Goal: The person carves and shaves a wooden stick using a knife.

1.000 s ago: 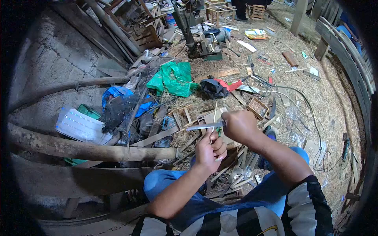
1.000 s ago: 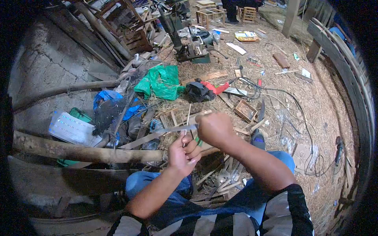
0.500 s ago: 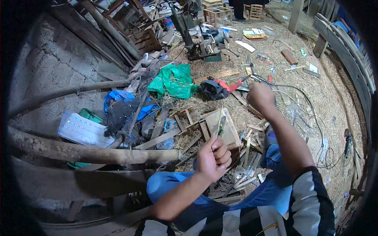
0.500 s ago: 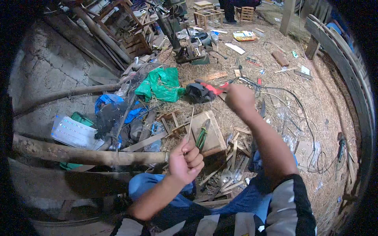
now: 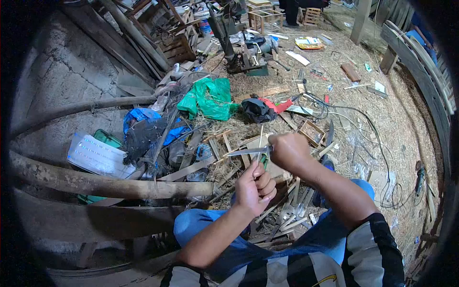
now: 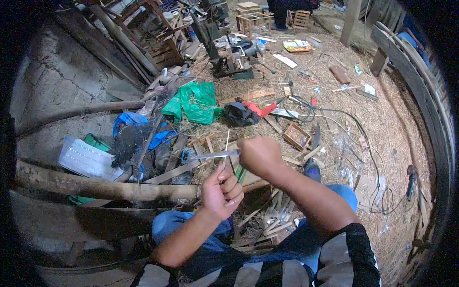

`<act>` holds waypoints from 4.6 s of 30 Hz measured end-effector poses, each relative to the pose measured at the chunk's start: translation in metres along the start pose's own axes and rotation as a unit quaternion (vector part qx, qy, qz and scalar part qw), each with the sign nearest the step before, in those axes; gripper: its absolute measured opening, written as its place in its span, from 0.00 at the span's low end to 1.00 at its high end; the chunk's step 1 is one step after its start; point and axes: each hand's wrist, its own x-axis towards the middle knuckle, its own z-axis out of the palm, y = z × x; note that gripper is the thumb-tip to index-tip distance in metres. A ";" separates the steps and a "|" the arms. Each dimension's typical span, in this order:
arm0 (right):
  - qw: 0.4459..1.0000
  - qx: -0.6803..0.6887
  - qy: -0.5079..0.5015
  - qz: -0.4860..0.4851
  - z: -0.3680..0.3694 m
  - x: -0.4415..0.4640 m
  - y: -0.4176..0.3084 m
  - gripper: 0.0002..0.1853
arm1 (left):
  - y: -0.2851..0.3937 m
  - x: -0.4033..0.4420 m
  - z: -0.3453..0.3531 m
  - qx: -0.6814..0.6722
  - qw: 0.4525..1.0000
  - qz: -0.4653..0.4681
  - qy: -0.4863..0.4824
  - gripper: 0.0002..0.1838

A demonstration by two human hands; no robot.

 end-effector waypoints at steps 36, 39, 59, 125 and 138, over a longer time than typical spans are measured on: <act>0.989 -0.052 0.059 0.129 0.001 0.024 0.053 0.09 | -0.005 -0.002 0.000 -0.070 0.993 -0.066 -0.063 0.22; 0.977 -0.025 0.098 0.188 -0.011 0.031 0.078 0.10 | -0.009 -0.009 0.000 -0.076 0.990 -0.081 -0.083 0.21; 0.981 0.087 0.060 -0.165 -0.035 -0.019 0.004 0.12 | 0.004 -0.004 0.008 0.200 0.968 0.146 0.034 0.20; 0.684 0.724 0.024 0.089 0.013 -0.032 -0.041 0.14 | -0.005 0.015 -0.001 0.214 0.906 0.349 0.106 0.35; 0.909 0.409 0.025 -0.071 -0.048 -0.009 0.034 0.12 | 0.039 -0.012 0.012 0.256 0.965 -0.057 -0.009 0.23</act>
